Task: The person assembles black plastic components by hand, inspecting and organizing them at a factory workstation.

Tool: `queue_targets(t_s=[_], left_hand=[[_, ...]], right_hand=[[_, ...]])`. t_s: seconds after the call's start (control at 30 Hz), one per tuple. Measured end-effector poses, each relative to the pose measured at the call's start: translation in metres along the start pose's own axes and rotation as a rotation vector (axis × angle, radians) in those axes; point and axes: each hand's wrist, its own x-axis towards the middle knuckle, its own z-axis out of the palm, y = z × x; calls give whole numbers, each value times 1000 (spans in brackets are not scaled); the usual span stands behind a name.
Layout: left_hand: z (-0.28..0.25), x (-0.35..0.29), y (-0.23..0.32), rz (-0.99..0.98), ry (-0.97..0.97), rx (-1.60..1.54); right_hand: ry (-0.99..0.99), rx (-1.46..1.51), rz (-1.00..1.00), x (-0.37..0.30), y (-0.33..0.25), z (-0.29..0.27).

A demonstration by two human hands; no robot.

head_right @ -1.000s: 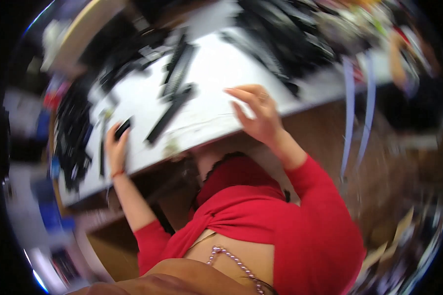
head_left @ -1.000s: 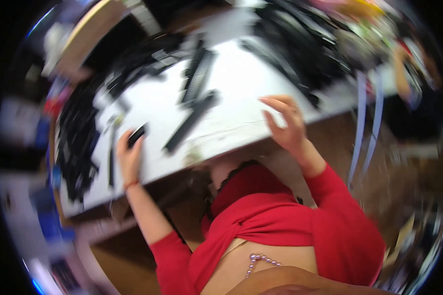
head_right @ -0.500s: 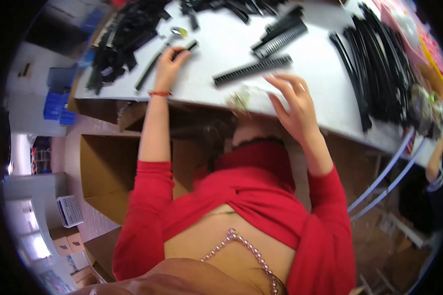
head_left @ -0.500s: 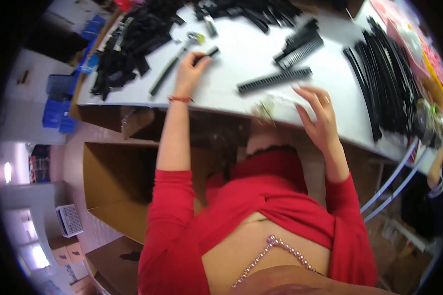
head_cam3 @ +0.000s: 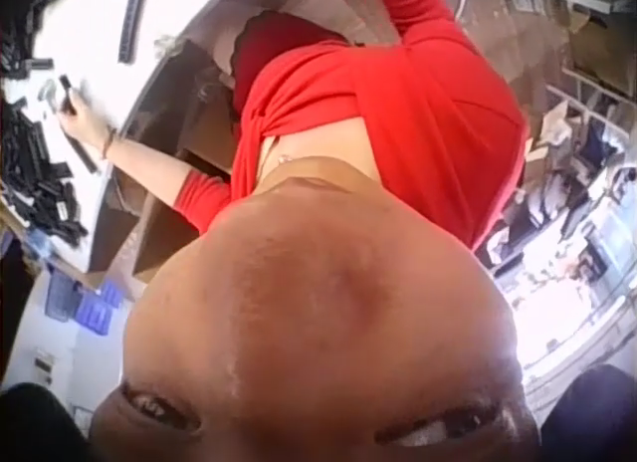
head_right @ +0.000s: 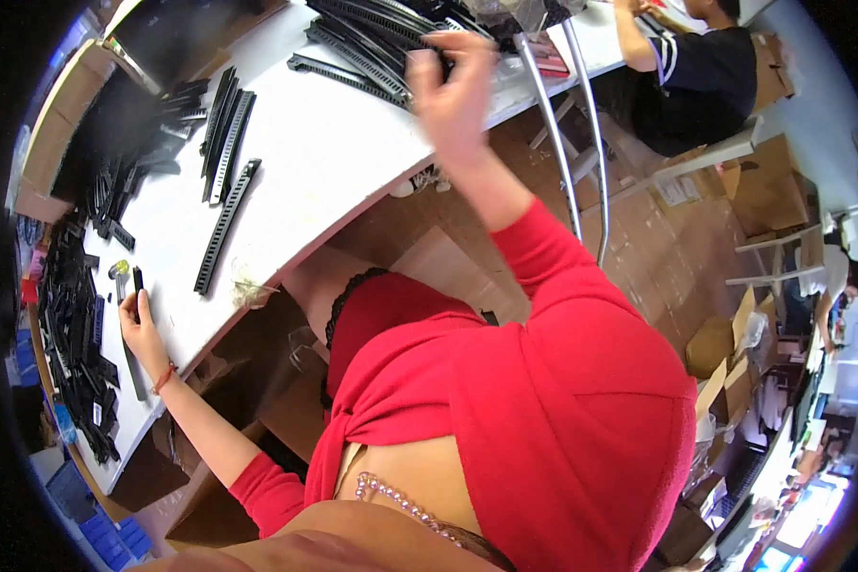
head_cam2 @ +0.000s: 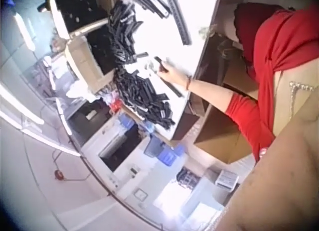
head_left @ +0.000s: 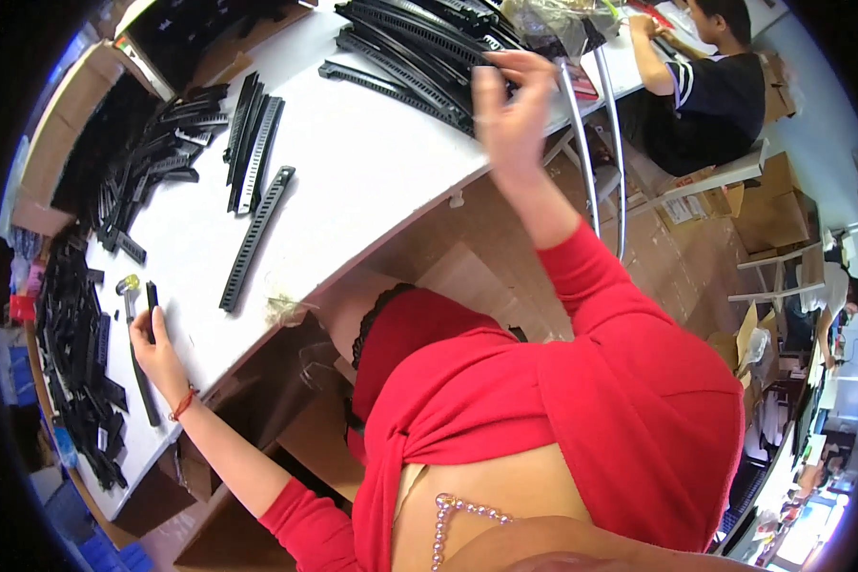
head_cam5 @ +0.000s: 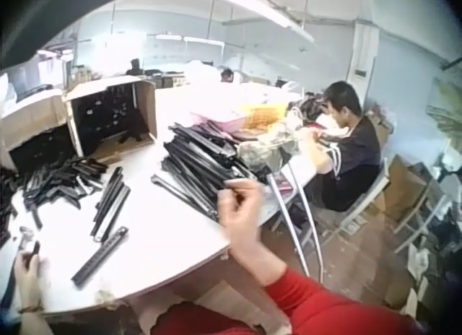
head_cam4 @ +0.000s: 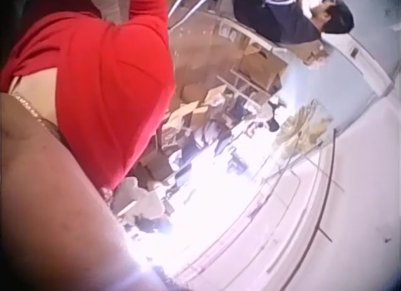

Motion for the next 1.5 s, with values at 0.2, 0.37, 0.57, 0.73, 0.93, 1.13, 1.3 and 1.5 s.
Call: queue_targets(t_s=[0.2,0.37,0.57,0.73,0.93,1.13,1.3,1.5], left_hand=[[6,4,-11,-7,-20,-130],[-18,-8,0,-19,19,-19],[-14,-16,-14,-44,20,-16],[2,5,-10,0,-14,-91],[5,8,-30,-37,-39,-160],[5,2,-16,-28,-24,-98],[-1,5,-30,-58,-36,-141],[-5,-17,15,7,143,-223]], right_hand=[[-181,-717,233,37,153,-109],[-638,-708,517,63,245,-65],[-967,-824,131,71,350,-69],[-549,-660,396,52,186,-118],[-919,-905,151,109,270,-120],[20,-221,347,52,117,-113],[-178,-117,-117,-36,32,-70],[-809,477,-197,-68,-72,1]])
